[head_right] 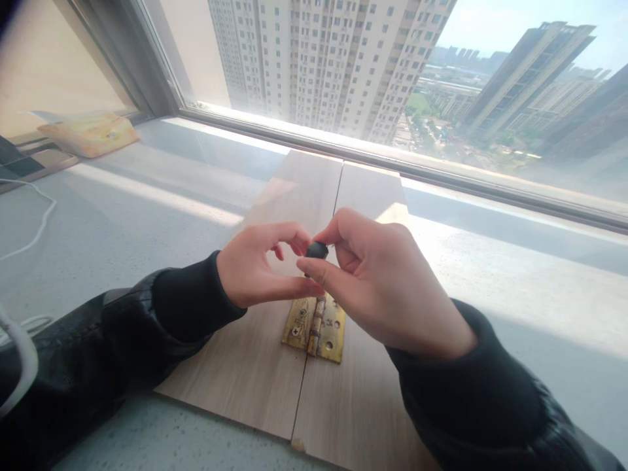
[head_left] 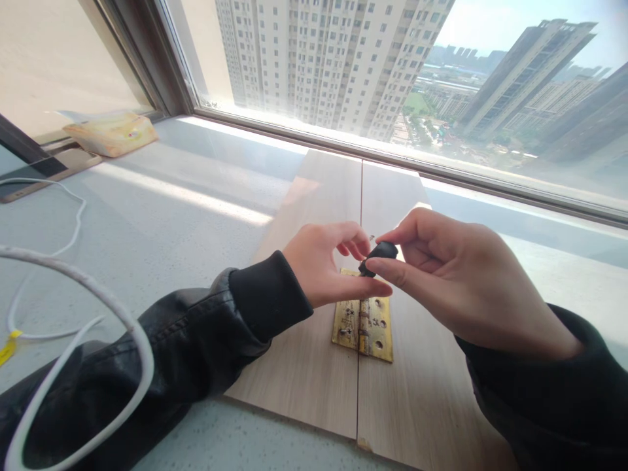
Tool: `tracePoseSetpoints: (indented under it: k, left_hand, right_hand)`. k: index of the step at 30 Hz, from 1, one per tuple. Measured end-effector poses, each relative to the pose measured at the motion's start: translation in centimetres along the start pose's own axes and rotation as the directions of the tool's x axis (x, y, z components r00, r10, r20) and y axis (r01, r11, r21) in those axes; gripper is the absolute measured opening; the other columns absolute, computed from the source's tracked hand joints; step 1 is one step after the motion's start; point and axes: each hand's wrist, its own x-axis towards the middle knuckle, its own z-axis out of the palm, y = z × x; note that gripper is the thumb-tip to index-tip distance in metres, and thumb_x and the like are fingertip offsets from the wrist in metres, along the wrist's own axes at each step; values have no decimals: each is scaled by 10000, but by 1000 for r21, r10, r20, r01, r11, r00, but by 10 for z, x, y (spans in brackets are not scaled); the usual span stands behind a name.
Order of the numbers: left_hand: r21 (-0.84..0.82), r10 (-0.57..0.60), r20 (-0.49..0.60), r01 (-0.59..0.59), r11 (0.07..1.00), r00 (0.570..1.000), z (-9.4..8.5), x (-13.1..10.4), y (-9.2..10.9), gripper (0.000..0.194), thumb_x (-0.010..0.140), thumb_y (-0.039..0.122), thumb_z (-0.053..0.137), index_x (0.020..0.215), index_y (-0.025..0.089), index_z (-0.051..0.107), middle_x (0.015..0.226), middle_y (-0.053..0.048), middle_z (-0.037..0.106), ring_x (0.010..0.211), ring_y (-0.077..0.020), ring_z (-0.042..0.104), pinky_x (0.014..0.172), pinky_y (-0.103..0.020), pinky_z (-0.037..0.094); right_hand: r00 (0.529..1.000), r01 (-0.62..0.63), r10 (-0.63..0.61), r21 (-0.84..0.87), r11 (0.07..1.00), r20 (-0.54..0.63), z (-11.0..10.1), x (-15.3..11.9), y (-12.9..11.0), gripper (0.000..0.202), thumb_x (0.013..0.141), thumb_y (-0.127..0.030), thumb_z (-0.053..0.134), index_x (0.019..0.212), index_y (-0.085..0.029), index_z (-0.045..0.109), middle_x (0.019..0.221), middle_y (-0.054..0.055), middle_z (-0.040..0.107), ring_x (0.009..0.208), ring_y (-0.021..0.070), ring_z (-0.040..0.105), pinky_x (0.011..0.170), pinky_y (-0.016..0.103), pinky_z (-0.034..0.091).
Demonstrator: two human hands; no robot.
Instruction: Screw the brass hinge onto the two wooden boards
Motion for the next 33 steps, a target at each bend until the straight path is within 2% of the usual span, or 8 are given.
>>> tracePoseSetpoints:
  k: [7, 12, 15, 18, 23, 27, 31, 33]
  left_hand:
    - [25, 122, -156, -119, 993, 980, 4, 0, -6, 189, 673, 285, 726, 616, 134, 626, 619, 3, 617, 594, -99, 518, 588, -242, 433]
    - [-73, 125, 0, -124, 990, 992, -1, -1, -6, 104, 737, 240, 698, 766, 140, 697, 712, -2, 691, 666, -109, 573, 677, -259, 453]
    - [-150, 96, 141, -74, 986, 985, -6, 0, -5, 60, 765, 195, 666, 776, 148, 702, 723, 9, 703, 668, -98, 586, 667, -238, 452]
    - [-132, 33, 229, -2, 991, 973, -8, 1, -2, 89, 766, 235, 663, 773, 151, 693, 729, 7, 693, 676, -102, 585, 664, -241, 448]
    - [8, -78, 97, 78, 997, 992, -1, 0, 1, 337, 607, 393, 787, 817, 159, 664, 759, -1, 664, 701, -137, 570, 620, -260, 428]
    - [57, 13, -41, -11, 998, 999, 3, -2, 1, 207, 659, 330, 723, 662, 143, 634, 617, 19, 596, 602, -109, 514, 583, -256, 393]
    - [-21, 52, 2, -52, 998, 999, 0, -3, 0, 148, 692, 276, 700, 693, 130, 676, 626, 15, 596, 642, -113, 535, 628, -257, 413]
    - [-91, 54, 64, -48, 995, 996, -3, -2, -2, 149, 706, 274, 707, 728, 127, 704, 652, 9, 632, 675, -119, 565, 669, -261, 431]
  right_hand:
    - [996, -47, 48, 12, 999, -73, 10, 4, -6, 203, 804, -358, 647, 810, -174, 562, 527, -58, 465, 471, 81, 420, 442, 240, 352]
    - [991, -78, 58, 175, 982, 117, 1, 0, 0, 241, 880, -344, 561, 1079, -220, 617, 741, -1, 621, 597, 117, 543, 501, 256, 419]
    - [982, -99, 56, 235, 967, 181, -2, -2, 5, 209, 859, -357, 596, 998, -211, 649, 700, -2, 623, 573, 116, 537, 491, 255, 422]
    - [986, -108, 75, 228, 968, 147, -1, -1, 8, 213, 826, -385, 633, 924, -196, 640, 578, -31, 554, 497, 103, 478, 437, 242, 382]
    - [996, -83, 79, 104, 991, 38, 6, 1, 3, 218, 801, -392, 654, 792, -179, 607, 466, -70, 438, 417, 72, 380, 378, 218, 304]
    - [993, -47, 45, -20, 999, -106, 12, 2, -6, 264, 786, -395, 663, 694, -175, 550, 434, -81, 393, 398, 57, 332, 379, 221, 281]
    - [996, -28, 27, -11, 1000, -79, 11, 2, -10, 303, 776, -415, 664, 645, -183, 520, 466, -58, 440, 419, 66, 374, 390, 232, 300]
    - [1000, -30, 30, 82, 996, 4, 7, 1, -8, 241, 807, -416, 640, 779, -182, 587, 522, -50, 486, 464, 81, 435, 413, 230, 339]
